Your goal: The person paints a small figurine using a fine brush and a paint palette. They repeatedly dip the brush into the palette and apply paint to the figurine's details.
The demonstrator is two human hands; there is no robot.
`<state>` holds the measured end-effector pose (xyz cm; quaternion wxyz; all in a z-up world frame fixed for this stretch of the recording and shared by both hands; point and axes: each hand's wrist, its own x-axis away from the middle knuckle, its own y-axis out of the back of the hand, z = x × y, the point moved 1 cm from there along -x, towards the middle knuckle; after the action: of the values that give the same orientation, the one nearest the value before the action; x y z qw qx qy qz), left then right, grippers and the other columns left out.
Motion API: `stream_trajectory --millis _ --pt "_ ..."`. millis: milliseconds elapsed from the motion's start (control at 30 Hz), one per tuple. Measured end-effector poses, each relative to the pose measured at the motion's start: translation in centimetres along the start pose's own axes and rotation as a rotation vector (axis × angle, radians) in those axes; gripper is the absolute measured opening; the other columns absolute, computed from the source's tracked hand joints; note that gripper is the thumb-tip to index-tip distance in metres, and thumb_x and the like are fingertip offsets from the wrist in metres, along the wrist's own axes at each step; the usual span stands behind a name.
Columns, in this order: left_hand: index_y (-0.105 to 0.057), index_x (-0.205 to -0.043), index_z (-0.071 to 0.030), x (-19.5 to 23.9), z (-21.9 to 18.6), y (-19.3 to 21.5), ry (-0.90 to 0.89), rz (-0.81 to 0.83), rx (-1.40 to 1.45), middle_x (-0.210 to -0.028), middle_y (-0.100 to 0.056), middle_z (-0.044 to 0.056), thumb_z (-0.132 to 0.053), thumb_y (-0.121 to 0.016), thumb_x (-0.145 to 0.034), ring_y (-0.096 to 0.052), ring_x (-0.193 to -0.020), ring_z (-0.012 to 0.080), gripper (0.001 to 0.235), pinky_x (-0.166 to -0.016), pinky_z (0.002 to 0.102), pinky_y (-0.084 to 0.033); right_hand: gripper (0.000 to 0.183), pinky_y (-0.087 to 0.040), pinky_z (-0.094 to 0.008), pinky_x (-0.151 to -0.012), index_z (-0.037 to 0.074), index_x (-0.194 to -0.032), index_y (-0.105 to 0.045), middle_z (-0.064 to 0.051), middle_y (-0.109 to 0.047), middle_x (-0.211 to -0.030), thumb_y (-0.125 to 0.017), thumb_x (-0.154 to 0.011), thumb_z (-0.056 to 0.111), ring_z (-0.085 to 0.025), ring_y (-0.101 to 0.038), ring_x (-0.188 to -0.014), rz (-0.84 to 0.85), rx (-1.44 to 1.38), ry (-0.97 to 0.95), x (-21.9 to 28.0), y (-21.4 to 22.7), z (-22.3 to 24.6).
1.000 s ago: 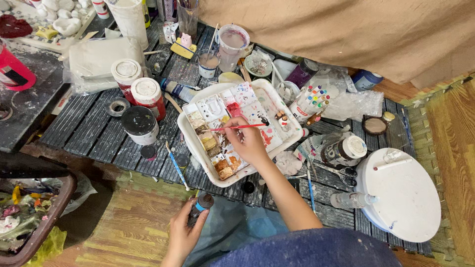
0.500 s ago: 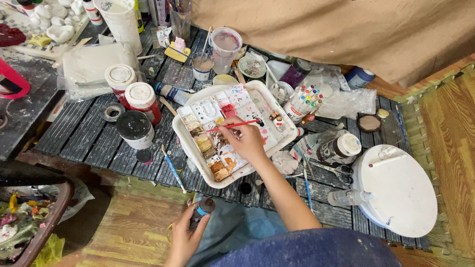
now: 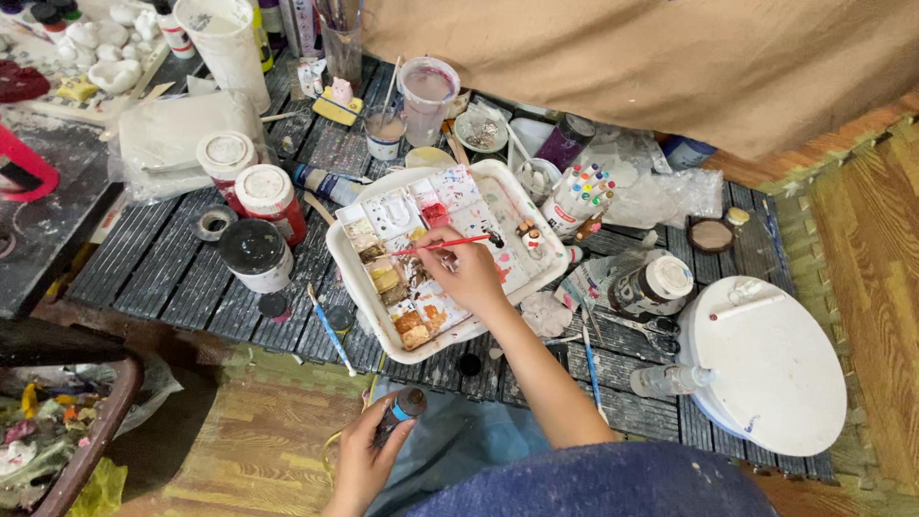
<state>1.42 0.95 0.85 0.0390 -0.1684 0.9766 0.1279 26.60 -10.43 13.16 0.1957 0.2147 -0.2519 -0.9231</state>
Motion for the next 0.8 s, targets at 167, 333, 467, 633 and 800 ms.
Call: stream_trajectory --millis 167,333,467,633,800 --pt "-0.069 -0.120 -0.006 0.0 0.4 -0.5 0.022 -0.013 -0.015 -0.095 -0.080 0.013 -0.016 -0.082 -0.080 -0.080 -0.085 0.0194 0.043 -0.075 0.032 -0.059 0.014 -0.054 -0.026 -0.076 0.004 -0.108 -0.072 -0.007 -0.076 -0.099 -0.061 -0.103 0.012 -0.013 -0.069 -0.085 -0.161 -0.229 0.079 3.2 2.5 -2.6" --pt "-0.068 -0.124 -0.005 0.2 1.0 -0.9 0.042 -0.025 -0.041 -0.102 -0.080 0.014 -0.017 -0.079 -0.083 -0.080 -0.091 0.0206 0.045 -0.079 0.033 -0.059 0.017 -0.062 -0.037 -0.090 0.005 -0.101 -0.067 -0.012 -0.076 -0.115 -0.049 -0.101 0.005 -0.029 -0.077 -0.104 -0.337 0.126 0.572 14.1 4.9 -5.6" --pt "-0.066 -0.125 -0.003 -0.1 1.2 -2.0 0.025 -0.005 -0.063 -0.103 -0.078 0.015 -0.018 -0.079 -0.083 -0.079 -0.091 0.0212 0.046 -0.079 0.033 -0.059 0.027 -0.055 -0.043 -0.094 0.009 -0.084 -0.045 -0.013 -0.073 -0.121 -0.071 -0.091 0.006 -0.033 -0.070 -0.111 -0.405 0.326 0.400 21.3 2.3 -6.8" --pt "-0.067 -0.122 -0.003 -0.3 1.0 -3.1 -0.002 0.048 -0.064 -0.104 -0.078 0.016 -0.017 -0.077 -0.085 -0.078 -0.093 0.0227 0.041 -0.080 0.033 -0.058 0.047 -0.041 -0.052 -0.103 0.011 -0.084 -0.042 -0.009 -0.070 -0.126 -0.088 -0.079 0.020 -0.035 -0.059 -0.123 -0.342 0.464 0.180 22.5 -0.3 -6.6" --pt "-0.066 -0.123 -0.003 -1.3 -0.5 -3.5 0.017 0.074 -0.039 -0.106 -0.077 0.016 -0.016 -0.076 -0.085 -0.078 -0.094 0.0246 0.041 -0.080 0.034 -0.059 0.049 -0.036 -0.058 -0.103 0.010 -0.085 -0.045 -0.011 -0.066 -0.128 -0.090 -0.077 0.027 -0.040 -0.055 -0.124 -0.236 0.534 0.112 20.2 -0.5 -5.3"
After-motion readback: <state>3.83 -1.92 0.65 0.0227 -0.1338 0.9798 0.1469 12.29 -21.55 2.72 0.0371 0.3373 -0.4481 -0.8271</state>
